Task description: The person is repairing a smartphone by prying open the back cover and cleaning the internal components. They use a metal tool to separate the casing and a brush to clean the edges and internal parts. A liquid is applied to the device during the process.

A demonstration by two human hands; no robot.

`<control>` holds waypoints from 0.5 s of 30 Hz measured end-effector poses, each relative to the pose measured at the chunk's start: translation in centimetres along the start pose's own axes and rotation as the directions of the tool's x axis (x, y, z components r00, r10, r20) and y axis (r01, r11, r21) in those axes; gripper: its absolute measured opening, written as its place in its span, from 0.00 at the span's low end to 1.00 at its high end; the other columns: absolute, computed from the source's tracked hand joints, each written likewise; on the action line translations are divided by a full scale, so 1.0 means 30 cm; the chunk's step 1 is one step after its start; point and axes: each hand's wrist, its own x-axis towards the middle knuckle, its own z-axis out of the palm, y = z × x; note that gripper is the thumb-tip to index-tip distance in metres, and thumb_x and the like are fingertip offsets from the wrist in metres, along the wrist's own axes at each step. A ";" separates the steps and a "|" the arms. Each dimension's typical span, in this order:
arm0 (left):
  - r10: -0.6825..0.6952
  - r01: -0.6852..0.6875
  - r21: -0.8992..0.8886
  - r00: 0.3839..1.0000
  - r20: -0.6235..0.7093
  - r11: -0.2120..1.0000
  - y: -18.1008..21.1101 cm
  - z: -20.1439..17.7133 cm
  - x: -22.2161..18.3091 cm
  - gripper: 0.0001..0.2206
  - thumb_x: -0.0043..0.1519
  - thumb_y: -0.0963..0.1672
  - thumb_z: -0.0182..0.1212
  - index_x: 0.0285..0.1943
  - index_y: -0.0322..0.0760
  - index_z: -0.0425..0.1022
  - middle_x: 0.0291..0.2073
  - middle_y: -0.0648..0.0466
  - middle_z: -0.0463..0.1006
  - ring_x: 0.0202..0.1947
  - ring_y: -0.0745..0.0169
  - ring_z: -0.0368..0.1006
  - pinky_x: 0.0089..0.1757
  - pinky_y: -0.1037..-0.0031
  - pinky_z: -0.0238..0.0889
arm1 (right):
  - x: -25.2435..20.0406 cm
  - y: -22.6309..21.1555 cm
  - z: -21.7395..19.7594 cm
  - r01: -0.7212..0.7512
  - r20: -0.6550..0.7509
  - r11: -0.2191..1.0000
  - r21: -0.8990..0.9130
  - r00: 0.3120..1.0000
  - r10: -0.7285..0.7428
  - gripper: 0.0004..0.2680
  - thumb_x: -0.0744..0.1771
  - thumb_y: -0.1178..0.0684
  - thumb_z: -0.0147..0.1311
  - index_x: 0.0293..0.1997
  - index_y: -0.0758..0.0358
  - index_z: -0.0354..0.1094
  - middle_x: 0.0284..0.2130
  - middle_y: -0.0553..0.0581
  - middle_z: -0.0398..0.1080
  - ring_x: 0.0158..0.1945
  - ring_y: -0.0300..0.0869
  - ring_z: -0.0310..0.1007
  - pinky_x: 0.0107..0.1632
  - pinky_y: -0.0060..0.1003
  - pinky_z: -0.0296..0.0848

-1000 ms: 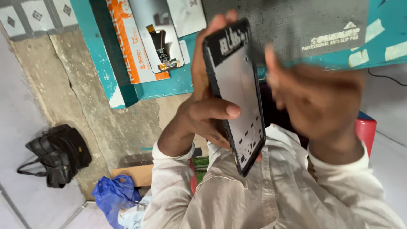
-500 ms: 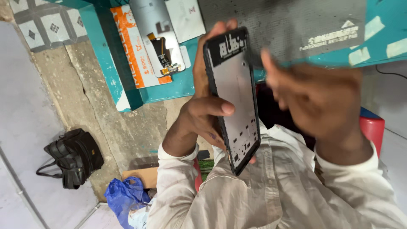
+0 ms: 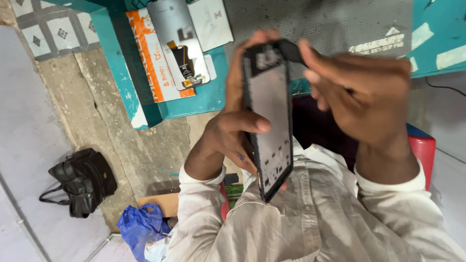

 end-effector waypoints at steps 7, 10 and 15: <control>0.038 -0.032 0.051 0.992 -0.118 0.998 0.003 -0.071 0.020 0.46 0.41 0.56 0.88 0.67 0.59 0.61 0.74 0.34 0.38 0.75 0.21 0.35 0.69 0.32 0.35 | -0.092 0.023 -0.047 0.277 0.317 0.927 0.252 0.882 -0.350 0.15 0.64 0.63 0.57 0.56 0.59 0.70 0.34 0.61 0.76 0.27 0.34 0.75 0.29 0.30 0.75; -0.004 0.006 0.014 0.994 -0.105 1.000 0.005 -0.074 0.005 0.46 0.41 0.55 0.89 0.67 0.59 0.60 0.74 0.33 0.36 0.76 0.20 0.33 0.68 0.34 0.34 | -0.100 0.118 -0.089 0.024 0.355 0.858 0.513 0.904 -0.238 0.16 0.64 0.64 0.52 0.58 0.66 0.67 0.42 0.69 0.74 0.30 0.36 0.75 0.28 0.29 0.75; -0.018 0.011 -0.128 0.998 -0.057 0.992 -0.007 -0.045 0.007 0.48 0.40 0.55 0.88 0.69 0.59 0.59 0.76 0.33 0.35 0.79 0.23 0.30 0.68 0.37 0.34 | 0.044 0.201 -0.024 -0.245 -0.159 0.968 0.050 0.955 0.249 0.11 0.71 0.63 0.54 0.62 0.67 0.69 0.34 0.57 0.75 0.27 0.36 0.69 0.31 0.28 0.67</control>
